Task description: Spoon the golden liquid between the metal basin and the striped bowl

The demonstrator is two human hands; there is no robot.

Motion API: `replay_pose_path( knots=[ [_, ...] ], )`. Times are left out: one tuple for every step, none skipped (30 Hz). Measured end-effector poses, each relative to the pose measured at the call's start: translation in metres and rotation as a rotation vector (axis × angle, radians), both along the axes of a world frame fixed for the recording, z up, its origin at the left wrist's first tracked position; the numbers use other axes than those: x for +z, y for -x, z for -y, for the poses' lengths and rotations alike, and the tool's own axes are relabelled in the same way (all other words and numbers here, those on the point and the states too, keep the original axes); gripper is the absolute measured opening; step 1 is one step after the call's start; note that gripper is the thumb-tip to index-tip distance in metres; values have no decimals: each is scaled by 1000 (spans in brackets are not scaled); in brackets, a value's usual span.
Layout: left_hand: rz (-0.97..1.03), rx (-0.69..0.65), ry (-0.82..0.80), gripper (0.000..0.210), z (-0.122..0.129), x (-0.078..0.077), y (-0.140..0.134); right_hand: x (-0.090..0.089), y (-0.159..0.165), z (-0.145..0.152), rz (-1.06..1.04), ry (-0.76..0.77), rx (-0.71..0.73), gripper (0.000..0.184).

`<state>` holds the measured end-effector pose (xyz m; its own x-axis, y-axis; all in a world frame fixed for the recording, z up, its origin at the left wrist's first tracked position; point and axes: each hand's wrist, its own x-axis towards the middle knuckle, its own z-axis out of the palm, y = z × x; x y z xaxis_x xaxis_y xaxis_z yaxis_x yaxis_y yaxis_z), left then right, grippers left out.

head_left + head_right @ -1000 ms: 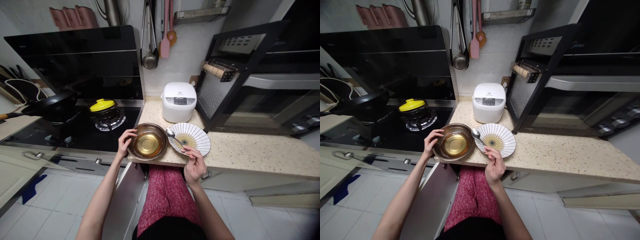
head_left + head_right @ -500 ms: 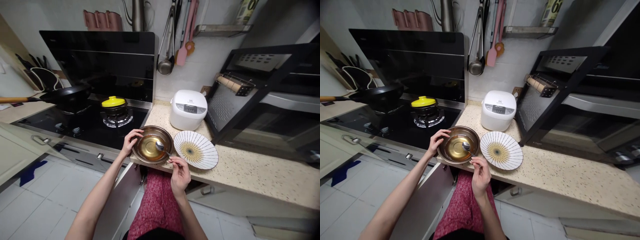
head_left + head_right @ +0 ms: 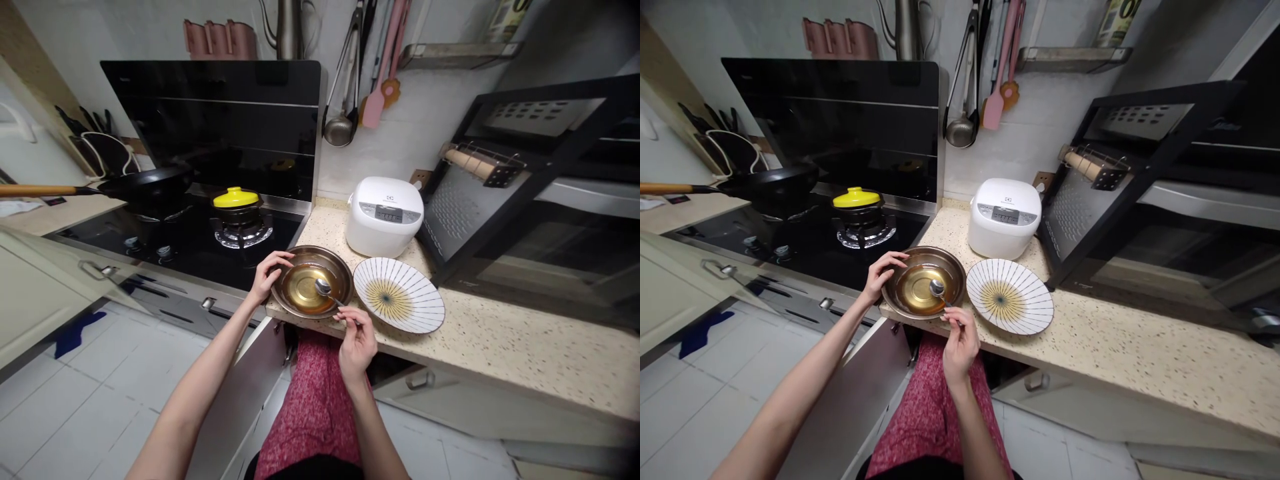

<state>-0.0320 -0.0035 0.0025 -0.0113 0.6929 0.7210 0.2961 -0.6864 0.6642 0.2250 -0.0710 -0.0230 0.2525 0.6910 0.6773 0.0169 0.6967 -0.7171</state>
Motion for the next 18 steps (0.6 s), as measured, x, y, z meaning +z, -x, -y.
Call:
replay_pose_path(
  knots=[
    [-2, -3, -6, 33, 0, 0, 0, -1, 0, 0, 2, 8, -2, 16],
    [-4, -5, -10, 33, 0, -1, 1, -2, 0, 1, 5, 14, -3, 17],
    [-5, -8, -13, 34, -1, -1, 1, -3, 0, 1, 8, 17, -3, 17],
    [-6, -10, -14, 34, 0, -1, 1, -3, 0, 2, 12, 19, -2, 18],
    [-5, -11, -14, 35, 0, -1, 1, -3, -1, 2, 17, 21, 0, 18],
    [-3, -12, -12, 36, 0, 0, 1, -3, -1, 2, 20, 22, 4, 18],
    [-3, -14, -9, 36, 0, 0, 1, -3, -1, 2, 21, 23, 6, 19],
    [-2, -16, -8, 37, 0, 0, 1, -3, -1, 2, 19, 24, 8, 19],
    [-2, -19, -7, 37, 0, 0, 1, -3, -1, 1, 16, 25, 8, 19],
    [-4, -22, -5, 38, 0, 0, 1, -3, 0, 1, 10, 26, 7, 19],
    [-5, -24, -5, 38, 0, 0, 1, -3, 0, 0, 6, 26, 4, 19],
    [-6, -24, -4, 39, 0, 0, 1, -3, 0, -1, 2, 25, 0, 19],
    [-8, -21, -3, 40, 0, 0, 1, -3, 0, -1, 1, 23, -6, 19],
    [-12, -16, -2, 42, 0, 0, 1, -3, -1, -2, 1, 19, -13, 19],
    [-18, -10, 0, 43, 0, 1, 1, -3, -1, -2, 4, 17, -19, 19],
    [-24, -6, 0, 45, 1, 1, 1, -3, -1, -1, 9, 16, -24, 19],
    [-32, -4, 0, 45, 1, 1, 1, -3, -2, -1, 16, 17, -27, 20],
    [-39, -4, 0, 45, 1, 1, 1, -3, -2, -1, 24, 17, -27, 20]
  ],
)
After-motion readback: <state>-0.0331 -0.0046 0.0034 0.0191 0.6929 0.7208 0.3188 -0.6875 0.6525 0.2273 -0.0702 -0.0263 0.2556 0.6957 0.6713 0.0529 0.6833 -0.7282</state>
